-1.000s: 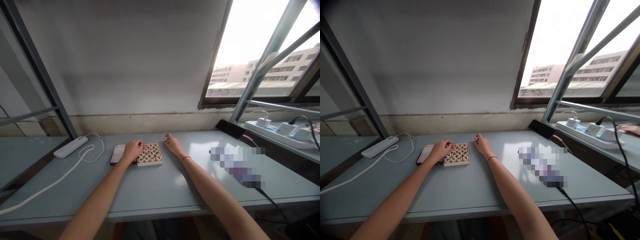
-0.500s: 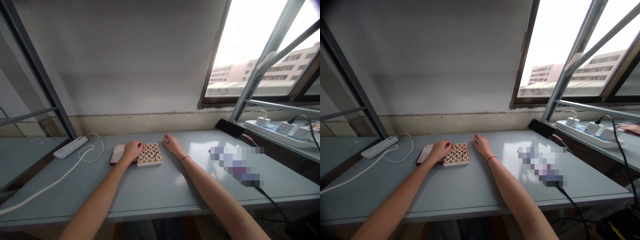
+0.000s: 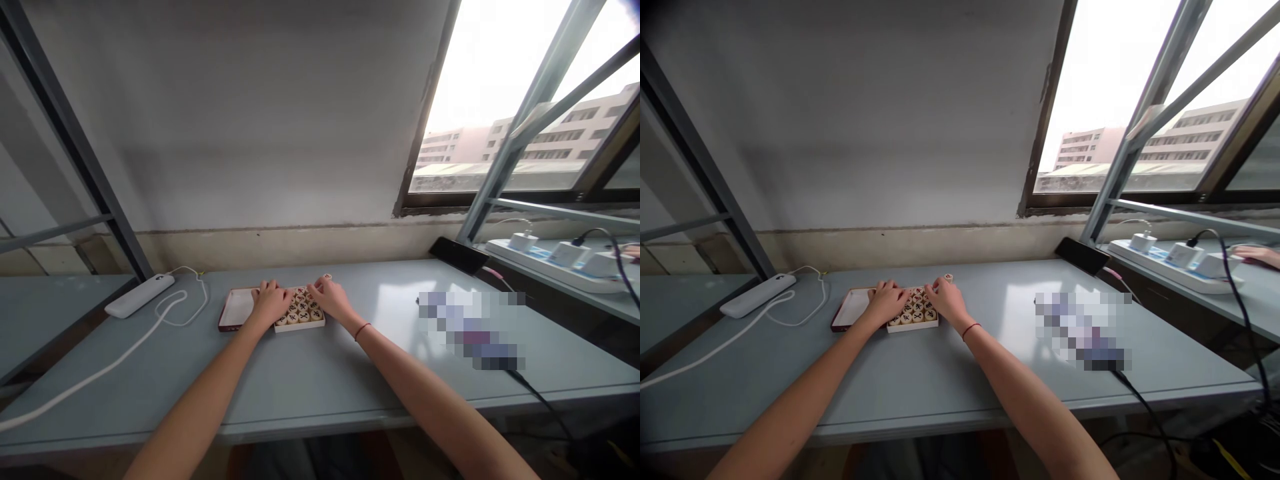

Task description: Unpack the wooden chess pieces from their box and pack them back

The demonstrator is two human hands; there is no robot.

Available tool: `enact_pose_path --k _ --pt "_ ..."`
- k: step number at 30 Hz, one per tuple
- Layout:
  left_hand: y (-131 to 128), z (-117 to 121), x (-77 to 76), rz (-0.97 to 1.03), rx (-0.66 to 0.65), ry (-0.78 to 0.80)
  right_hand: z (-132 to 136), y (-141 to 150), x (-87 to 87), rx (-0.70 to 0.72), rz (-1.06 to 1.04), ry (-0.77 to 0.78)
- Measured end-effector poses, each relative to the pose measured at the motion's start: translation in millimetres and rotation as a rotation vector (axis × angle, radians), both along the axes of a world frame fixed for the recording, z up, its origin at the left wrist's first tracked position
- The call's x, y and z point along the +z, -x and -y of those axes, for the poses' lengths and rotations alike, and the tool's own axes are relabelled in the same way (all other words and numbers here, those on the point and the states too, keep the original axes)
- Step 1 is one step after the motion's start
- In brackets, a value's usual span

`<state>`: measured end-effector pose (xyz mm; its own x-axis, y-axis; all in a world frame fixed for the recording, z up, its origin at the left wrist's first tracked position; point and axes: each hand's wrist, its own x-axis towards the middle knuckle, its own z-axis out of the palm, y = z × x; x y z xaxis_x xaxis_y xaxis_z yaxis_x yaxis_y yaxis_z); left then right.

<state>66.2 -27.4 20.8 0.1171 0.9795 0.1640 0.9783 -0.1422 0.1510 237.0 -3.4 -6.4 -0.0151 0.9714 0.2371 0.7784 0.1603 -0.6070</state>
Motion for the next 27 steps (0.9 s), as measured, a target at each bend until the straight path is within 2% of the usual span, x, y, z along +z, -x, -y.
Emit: enact_pose_path --k 9,12,16,18,20,23,27 --pt "-2.6 0.1 2.3 0.122 0.020 -0.045 1.8 -2.7 3.1 -0.005 -0.077 0.015" --pt "-2.2 0.8 5.2 0.207 0.011 -0.127 7.8 -1.8 8.3 0.008 -0.103 -0.113" --pt "-4.3 2.3 9.2 0.507 -0.131 -0.186 20.7 6.3 17.2 0.208 -0.105 -0.366" --pt "-7.1 3.0 9.5 0.694 -0.218 -0.146 25.0 12.0 19.6 0.285 -0.109 -0.413" --pt "-9.9 3.2 8.8 0.822 -0.242 -0.121 24.5 14.6 20.1 0.304 -0.127 -0.440" --pt "-10.6 2.2 8.0 0.908 -0.181 -0.150 12.1 4.8 18.2 0.251 -0.186 -0.456" --pt "-4.4 -0.5 7.9 0.998 -0.140 -0.170 -15.8 -33.1 9.9 -0.029 -0.235 -0.421"
